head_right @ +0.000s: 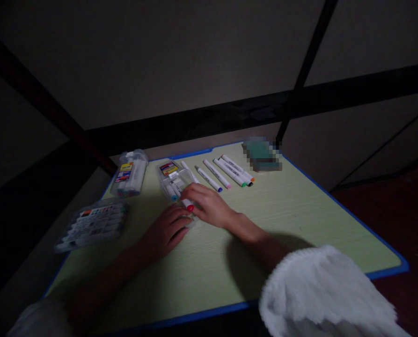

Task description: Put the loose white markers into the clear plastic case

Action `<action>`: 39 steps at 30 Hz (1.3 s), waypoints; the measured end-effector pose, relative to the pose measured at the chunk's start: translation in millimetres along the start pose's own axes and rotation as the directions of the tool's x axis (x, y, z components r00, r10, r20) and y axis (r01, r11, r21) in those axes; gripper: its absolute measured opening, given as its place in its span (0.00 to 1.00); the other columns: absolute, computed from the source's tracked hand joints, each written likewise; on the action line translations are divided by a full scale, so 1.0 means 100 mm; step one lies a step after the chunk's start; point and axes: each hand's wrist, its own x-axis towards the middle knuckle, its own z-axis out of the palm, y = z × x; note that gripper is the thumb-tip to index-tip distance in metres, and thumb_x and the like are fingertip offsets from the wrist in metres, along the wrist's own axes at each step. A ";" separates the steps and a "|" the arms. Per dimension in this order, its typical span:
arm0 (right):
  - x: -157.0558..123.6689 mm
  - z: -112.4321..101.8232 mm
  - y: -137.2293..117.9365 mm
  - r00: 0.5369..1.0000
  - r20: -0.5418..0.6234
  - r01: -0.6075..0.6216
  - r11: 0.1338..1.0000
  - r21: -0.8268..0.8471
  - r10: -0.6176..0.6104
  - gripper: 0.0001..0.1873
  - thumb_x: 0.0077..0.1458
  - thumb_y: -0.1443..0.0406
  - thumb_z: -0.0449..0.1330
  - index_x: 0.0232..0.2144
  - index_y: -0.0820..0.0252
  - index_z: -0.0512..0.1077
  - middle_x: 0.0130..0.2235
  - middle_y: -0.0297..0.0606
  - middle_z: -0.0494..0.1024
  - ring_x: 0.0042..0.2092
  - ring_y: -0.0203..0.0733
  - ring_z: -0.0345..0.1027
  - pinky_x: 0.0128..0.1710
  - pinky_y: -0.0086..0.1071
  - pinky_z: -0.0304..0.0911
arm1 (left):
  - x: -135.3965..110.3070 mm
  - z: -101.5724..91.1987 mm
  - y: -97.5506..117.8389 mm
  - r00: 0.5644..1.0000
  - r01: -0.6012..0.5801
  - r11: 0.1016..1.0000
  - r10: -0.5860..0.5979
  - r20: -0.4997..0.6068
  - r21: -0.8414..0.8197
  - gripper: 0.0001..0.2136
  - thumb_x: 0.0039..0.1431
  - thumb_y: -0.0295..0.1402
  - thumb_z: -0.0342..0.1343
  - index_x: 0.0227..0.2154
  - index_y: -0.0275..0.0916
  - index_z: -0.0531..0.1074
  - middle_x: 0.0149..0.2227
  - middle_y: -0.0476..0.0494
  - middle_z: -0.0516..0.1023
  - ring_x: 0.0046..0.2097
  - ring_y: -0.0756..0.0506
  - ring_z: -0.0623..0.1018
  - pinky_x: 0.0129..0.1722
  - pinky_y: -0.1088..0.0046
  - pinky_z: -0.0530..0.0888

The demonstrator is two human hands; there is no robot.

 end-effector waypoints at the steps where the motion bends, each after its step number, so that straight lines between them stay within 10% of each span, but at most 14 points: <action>1: 0.00 0.00 0.00 1.000 0.002 -0.002 1.000 -0.004 0.002 0.07 0.57 0.67 0.50 0.38 0.61 0.66 0.40 0.44 0.71 0.43 0.42 0.64 0.43 0.38 0.63 | 0.00 0.00 0.00 1.000 -0.001 1.000 0.001 -0.002 0.001 0.08 0.58 0.28 0.48 0.39 0.34 0.68 0.42 0.39 0.71 0.48 0.43 0.69 0.54 0.57 0.65; 39: 0.00 0.00 -0.01 1.000 0.023 -0.017 0.999 -0.045 0.018 0.09 0.56 0.69 0.50 0.39 0.64 0.67 0.41 0.45 0.70 0.45 0.42 0.64 0.44 0.39 0.64 | 0.01 0.01 0.00 1.000 -0.001 1.000 0.001 0.002 0.017 0.08 0.59 0.28 0.46 0.39 0.34 0.68 0.42 0.39 0.71 0.48 0.43 0.69 0.53 0.56 0.66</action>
